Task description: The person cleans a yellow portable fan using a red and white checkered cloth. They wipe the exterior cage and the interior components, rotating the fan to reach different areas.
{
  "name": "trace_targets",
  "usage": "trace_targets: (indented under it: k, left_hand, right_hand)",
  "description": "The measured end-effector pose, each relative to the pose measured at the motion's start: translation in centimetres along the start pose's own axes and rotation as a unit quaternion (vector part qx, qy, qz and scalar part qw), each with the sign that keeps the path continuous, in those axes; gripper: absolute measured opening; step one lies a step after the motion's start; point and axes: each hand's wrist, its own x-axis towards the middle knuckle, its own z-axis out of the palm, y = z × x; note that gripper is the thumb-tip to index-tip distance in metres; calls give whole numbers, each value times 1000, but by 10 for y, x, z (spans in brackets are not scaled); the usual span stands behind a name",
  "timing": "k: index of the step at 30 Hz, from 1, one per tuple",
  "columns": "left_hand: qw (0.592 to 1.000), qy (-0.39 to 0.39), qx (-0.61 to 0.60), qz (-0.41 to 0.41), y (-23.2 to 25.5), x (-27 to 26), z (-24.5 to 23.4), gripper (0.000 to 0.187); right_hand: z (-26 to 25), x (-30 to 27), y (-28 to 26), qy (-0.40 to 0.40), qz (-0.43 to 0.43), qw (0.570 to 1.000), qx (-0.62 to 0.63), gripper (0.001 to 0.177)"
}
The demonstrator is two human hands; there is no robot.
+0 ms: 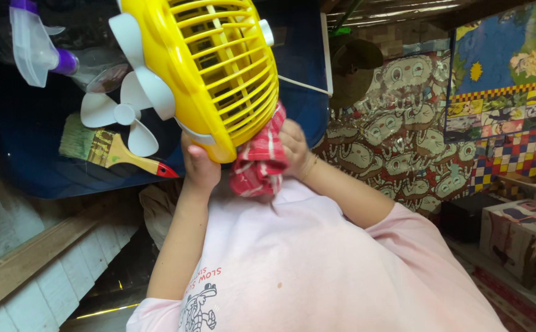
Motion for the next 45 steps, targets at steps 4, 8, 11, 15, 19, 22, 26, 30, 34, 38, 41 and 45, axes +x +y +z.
trace_targets:
  k: [4,8,11,15,19,22,26,30,34,38,41,45]
  left_hand:
    - [1000,-7,2,-6,3,-1,-7,106]
    - [1000,-7,10,-2,-5,1,-2,105]
    - [1000,1,3,-9,-4,2,-7,105]
    - [999,10,-29,-19,-7,-1,-13,106]
    - [999,1,-25,-41,-15,-5,-25,106]
    - [998,12,-58,-29,-22,-8,-25,105]
    - [998,5,-51,-37,-28,-6,-20,106]
    - [998,6,-55,-35,-20,-4,-15,108]
    - [998,6,-60,-26,-12,-4,-10,108]
    - [1000,-22,-13,-18,-7,-2,-10,107]
    - [997,-30,-68,-26,1,1,-4,108]
    - [999,-26,-45,-15,6,3,-1,107]
  right_hand:
    - [-22,23,28,-66,-98,993,-21,20]
    - [-35,36,33,-33,-80,996,-32,15]
    - [-19,29,-5,-25,-8,999,38,22]
    - [-18,17,2,-37,-16,999,8,24]
    - [-22,-3,41,62,201,975,-77,44]
    - [-22,-9,38,106,326,939,5,39]
    - [-11,2,3,9,58,996,61,15]
    - [-8,22,-1,-71,-135,987,48,6]
    - [-22,22,9,-48,-40,997,-34,14]
    - [-17,11,10,10,-42,998,-39,20]
    - [-13,11,7,-14,-88,995,-50,21]
    - [-27,15,15,-2,-92,986,-138,31]
